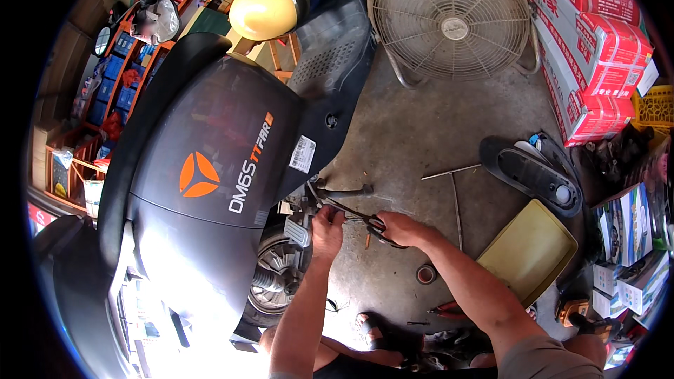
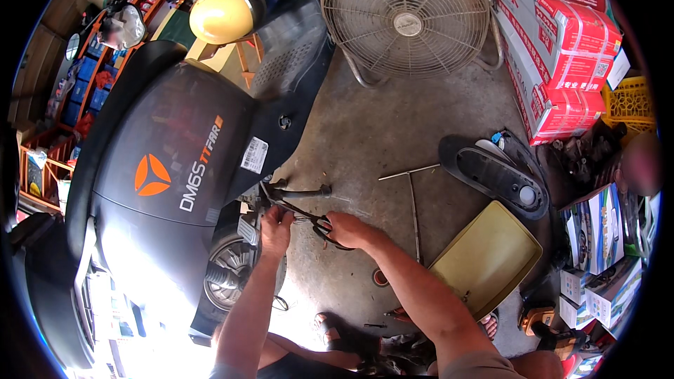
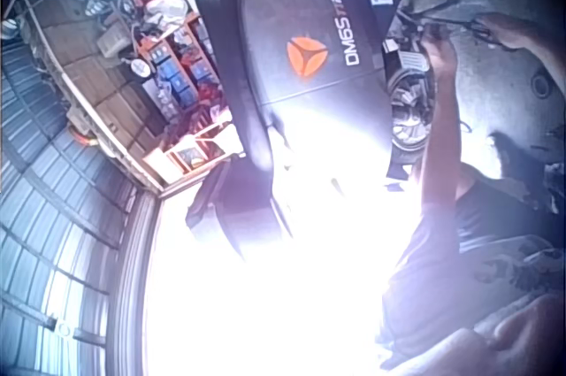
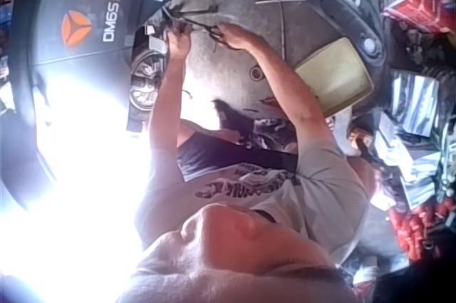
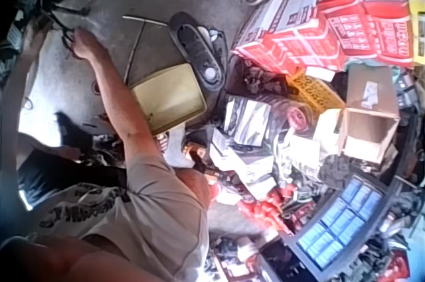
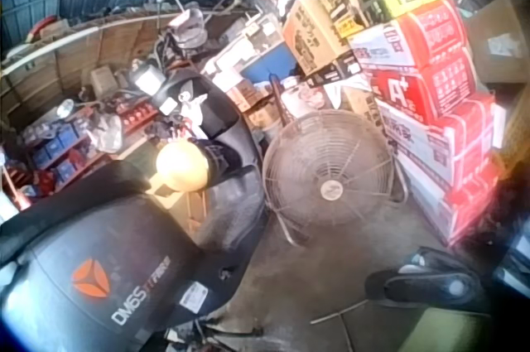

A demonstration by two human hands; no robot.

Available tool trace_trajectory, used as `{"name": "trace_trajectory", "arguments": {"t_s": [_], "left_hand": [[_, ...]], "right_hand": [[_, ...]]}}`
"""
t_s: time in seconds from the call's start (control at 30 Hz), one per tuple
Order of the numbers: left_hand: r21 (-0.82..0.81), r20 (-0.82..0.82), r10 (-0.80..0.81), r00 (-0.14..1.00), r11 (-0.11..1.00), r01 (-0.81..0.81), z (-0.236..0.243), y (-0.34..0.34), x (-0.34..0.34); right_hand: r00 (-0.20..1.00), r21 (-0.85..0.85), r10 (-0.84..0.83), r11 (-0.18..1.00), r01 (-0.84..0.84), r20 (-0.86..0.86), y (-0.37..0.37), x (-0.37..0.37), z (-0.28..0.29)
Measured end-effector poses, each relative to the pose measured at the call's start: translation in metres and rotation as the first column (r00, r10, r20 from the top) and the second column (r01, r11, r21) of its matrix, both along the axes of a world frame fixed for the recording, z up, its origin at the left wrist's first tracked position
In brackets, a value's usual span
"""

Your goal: The person uses scissors to cut wires on a scooter, then twists and connects the wire ends by hand. The person works on the scooter's wiring in a cluttered workshop.

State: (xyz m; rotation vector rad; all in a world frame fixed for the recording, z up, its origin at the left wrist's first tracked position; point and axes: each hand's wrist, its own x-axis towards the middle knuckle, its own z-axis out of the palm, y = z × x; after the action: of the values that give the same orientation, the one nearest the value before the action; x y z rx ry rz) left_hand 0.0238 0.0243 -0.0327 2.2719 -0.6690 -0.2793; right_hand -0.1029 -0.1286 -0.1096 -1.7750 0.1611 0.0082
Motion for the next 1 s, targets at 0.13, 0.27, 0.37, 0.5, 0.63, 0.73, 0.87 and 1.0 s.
{"name": "trace_trajectory", "arguments": {"t_s": [0.13,0.27,0.37,0.5,0.63,0.73,0.87,1.0], "left_hand": [[0.085,0.082,-0.028,0.996,0.996,0.021,0.013,-0.009,-0.013],[0.156,0.155,-0.022,0.988,0.988,-0.002,0.013,-0.01,-0.016],[0.176,0.205,-0.01,0.979,0.984,-0.027,0.008,-0.006,-0.013],[0.187,0.223,-0.01,0.975,0.982,-0.033,0.006,-0.009,-0.013],[0.224,0.224,-0.039,0.974,0.975,-0.013,0.01,-0.011,-0.015],[0.231,0.224,-0.048,0.973,0.973,-0.005,0.01,-0.007,-0.014],[0.189,0.206,-0.057,0.977,0.982,0.017,0.011,-0.008,-0.015],[0.191,0.187,-0.02,0.982,0.981,-0.016,0.007,-0.007,-0.012]], "right_hand": [[0.99,0.268,0.123,0.958,-0.102,-0.065,-0.01,-0.005,0.001],[0.989,0.243,0.114,0.966,-0.088,-0.097,-0.012,-0.004,0.007],[0.981,0.196,0.156,0.972,-0.131,-0.116,-0.021,-0.009,0.029],[0.989,-0.018,0.059,0.998,-0.062,-0.133,-0.008,0.001,0.007],[0.983,-0.144,0.016,0.989,-0.043,-0.184,-0.005,-0.001,0.018],[0.991,-0.149,-0.02,0.989,0.0,-0.132,-0.013,-0.007,0.026],[0.991,-0.141,-0.015,0.99,-0.003,-0.13,-0.021,-0.006,0.028],[0.989,-0.095,0.012,0.995,-0.026,-0.144,-0.016,-0.006,0.021]]}}
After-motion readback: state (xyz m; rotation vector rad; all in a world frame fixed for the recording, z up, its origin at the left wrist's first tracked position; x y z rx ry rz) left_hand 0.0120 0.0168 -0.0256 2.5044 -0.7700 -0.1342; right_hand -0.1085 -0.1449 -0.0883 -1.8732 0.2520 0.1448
